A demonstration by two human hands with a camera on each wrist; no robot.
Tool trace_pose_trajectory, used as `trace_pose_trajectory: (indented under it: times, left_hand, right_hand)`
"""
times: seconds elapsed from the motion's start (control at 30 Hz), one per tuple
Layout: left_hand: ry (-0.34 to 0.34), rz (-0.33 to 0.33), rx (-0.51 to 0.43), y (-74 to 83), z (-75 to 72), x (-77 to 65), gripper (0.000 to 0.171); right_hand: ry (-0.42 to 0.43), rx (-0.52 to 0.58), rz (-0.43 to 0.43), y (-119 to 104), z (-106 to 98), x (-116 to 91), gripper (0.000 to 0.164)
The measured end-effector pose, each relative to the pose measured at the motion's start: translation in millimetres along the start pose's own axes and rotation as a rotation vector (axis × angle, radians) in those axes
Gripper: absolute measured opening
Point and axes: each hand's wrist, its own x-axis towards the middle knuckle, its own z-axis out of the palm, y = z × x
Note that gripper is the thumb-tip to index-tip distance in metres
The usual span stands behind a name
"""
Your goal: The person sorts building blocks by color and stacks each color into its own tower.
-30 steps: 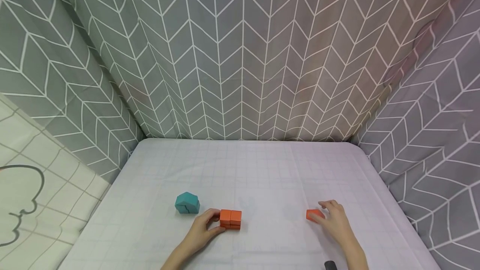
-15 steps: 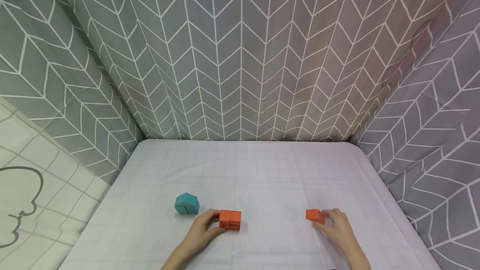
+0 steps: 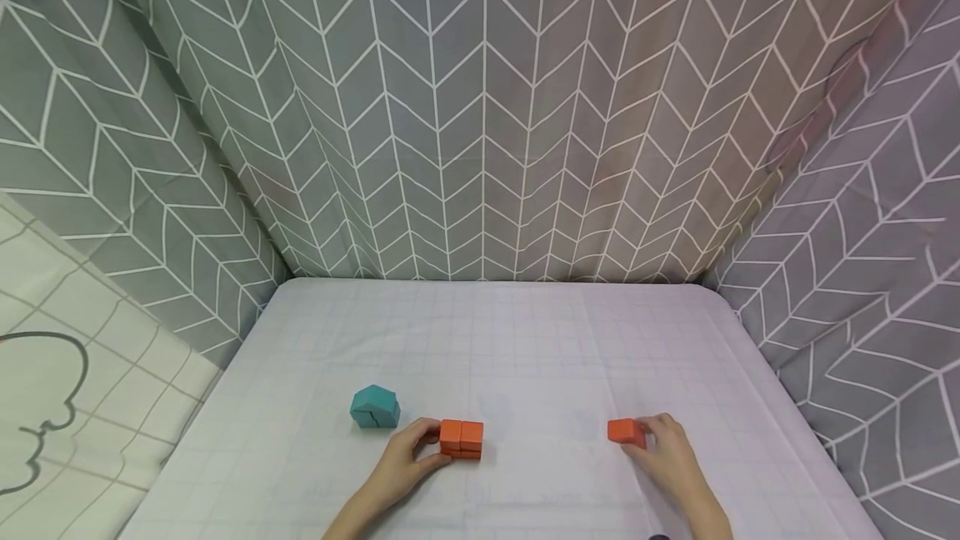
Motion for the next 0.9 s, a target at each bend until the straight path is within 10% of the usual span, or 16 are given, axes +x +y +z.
trace_pose_trajectory:
  times: [0.9]
  left_hand:
    - [0.018,0.037,0.007,-0.9,1.1,-0.2,0.039]
  right_hand:
    - [-0.011,0.032,0.012,-6.8,6.5,7.1,0.041]
